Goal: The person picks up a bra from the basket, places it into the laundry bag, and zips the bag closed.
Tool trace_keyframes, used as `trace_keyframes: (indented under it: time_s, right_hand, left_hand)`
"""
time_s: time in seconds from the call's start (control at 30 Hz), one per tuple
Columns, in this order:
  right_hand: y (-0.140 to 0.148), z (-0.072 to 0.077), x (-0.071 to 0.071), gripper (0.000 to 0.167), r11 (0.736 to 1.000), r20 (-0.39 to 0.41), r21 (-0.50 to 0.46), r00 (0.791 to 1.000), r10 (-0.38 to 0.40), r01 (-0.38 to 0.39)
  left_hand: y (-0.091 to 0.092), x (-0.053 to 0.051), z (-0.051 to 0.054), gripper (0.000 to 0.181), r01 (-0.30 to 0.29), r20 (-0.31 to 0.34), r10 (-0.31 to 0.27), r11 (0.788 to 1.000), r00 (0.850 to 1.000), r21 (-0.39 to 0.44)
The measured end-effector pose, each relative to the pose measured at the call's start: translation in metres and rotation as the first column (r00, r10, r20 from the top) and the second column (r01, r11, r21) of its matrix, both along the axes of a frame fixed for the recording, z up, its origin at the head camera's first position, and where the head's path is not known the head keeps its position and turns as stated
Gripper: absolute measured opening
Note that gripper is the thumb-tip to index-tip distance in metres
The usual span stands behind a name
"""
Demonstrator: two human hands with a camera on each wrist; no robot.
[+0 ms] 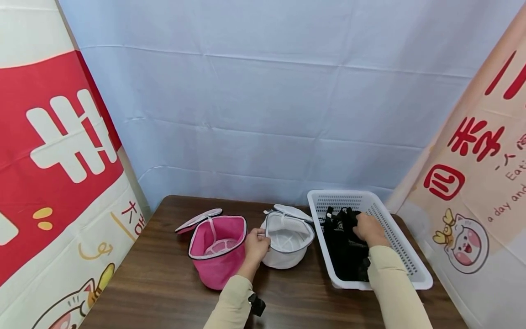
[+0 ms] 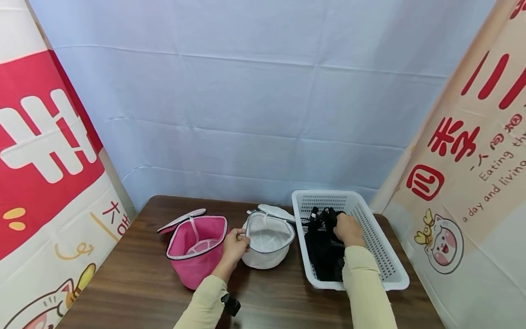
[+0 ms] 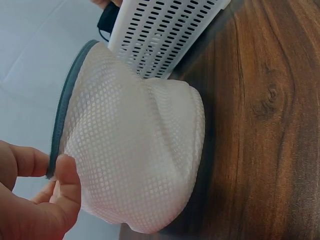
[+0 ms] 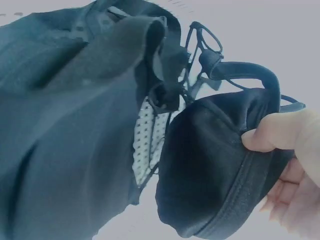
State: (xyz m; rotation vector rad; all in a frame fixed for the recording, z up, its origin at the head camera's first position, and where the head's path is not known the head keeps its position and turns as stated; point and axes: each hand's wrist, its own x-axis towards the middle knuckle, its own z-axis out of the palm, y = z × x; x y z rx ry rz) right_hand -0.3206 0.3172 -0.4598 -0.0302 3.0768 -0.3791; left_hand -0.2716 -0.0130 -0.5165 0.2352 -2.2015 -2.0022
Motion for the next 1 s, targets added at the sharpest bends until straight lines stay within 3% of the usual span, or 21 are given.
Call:
trace_keyframes:
  time_s: [0.27, 0.63, 0.83, 1.0]
  right_hand:
    - [0.001, 0.01, 0.005, 0.045, 1.0, -0.016, -0.001, 1.0, -0.01, 0.01]
    - [0.001, 0.02, 0.019, 0.041, 1.0, -0.145, 0.012, 0.989, 0.015, -0.014]
    - [0.0, 0.026, 0.024, 0.039, 1.0, -0.235, 0.014, 0.972, 0.011, -0.008]
    - [-0.001, 0.03, 0.03, 0.041, 1.0, -0.245, 0.002, 0.969, -0.001, 0.002]
  left_hand:
    - [0.0, 0.003, -0.002, 0.025, 0.014, -0.02, -0.014, 1.0, 1.0, 0.018]
    - [0.003, 0.002, -0.004, 0.026, 0.011, -0.028, -0.01, 0.999, 1.0, 0.042]
    - [0.003, 0.001, -0.003, 0.026, 0.011, -0.018, -0.01, 0.999, 1.0, 0.045]
    - [0.003, 0.003, -0.003, 0.026, 0.009, -0.006, -0.008, 0.998, 1.0, 0.057]
